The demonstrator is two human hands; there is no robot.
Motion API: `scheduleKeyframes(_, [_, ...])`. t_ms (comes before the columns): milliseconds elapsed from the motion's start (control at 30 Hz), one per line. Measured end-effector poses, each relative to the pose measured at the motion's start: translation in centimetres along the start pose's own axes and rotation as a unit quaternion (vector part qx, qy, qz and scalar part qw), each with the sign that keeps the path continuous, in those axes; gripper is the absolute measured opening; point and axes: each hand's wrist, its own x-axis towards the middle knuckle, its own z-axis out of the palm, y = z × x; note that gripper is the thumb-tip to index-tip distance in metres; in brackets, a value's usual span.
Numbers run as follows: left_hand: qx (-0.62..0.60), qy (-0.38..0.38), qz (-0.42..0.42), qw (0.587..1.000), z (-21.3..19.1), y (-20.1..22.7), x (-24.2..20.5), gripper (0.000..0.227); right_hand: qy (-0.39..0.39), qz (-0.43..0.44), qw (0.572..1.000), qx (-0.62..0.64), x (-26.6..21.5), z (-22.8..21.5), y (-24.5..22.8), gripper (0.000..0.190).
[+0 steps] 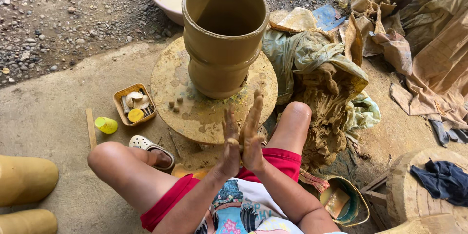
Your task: The person manipulates clay on a pottery wheel, periodically dipping their hands into a bucket of water and applying small pieces of fresh clay to a tall cylinder.
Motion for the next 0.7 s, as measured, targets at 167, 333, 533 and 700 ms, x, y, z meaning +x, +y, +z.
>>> scheduleKeyframes(167, [0.093, 0.031, 0.074, 0.992, -0.8, 1.1, 1.9, 0.095, -0.019, -0.041, 0.998, -0.051, 0.5, 1.6, -0.7, 0.076])
scheduleKeyframes(333, [0.068, 0.004, 0.063, 0.996, 0.8, 1.2, 1.2, 0.096, -0.001, -0.021, 1.000, -0.003, 0.5, -0.8, -1.7, 0.074])
scheduleKeyframes(533, [0.055, 0.037, 0.035, 0.997, 0.3, -0.3, 2.0, 0.099, -0.017, -0.054, 0.995, -0.080, -0.3, 0.7, -2.2, 0.072])
scheduleKeyframes(700, [-0.126, -0.087, -0.030, 0.988, 1.6, -0.7, -0.2, 0.099, 0.003, -0.034, 0.999, -0.040, 0.3, -0.9, -2.4, 0.071])
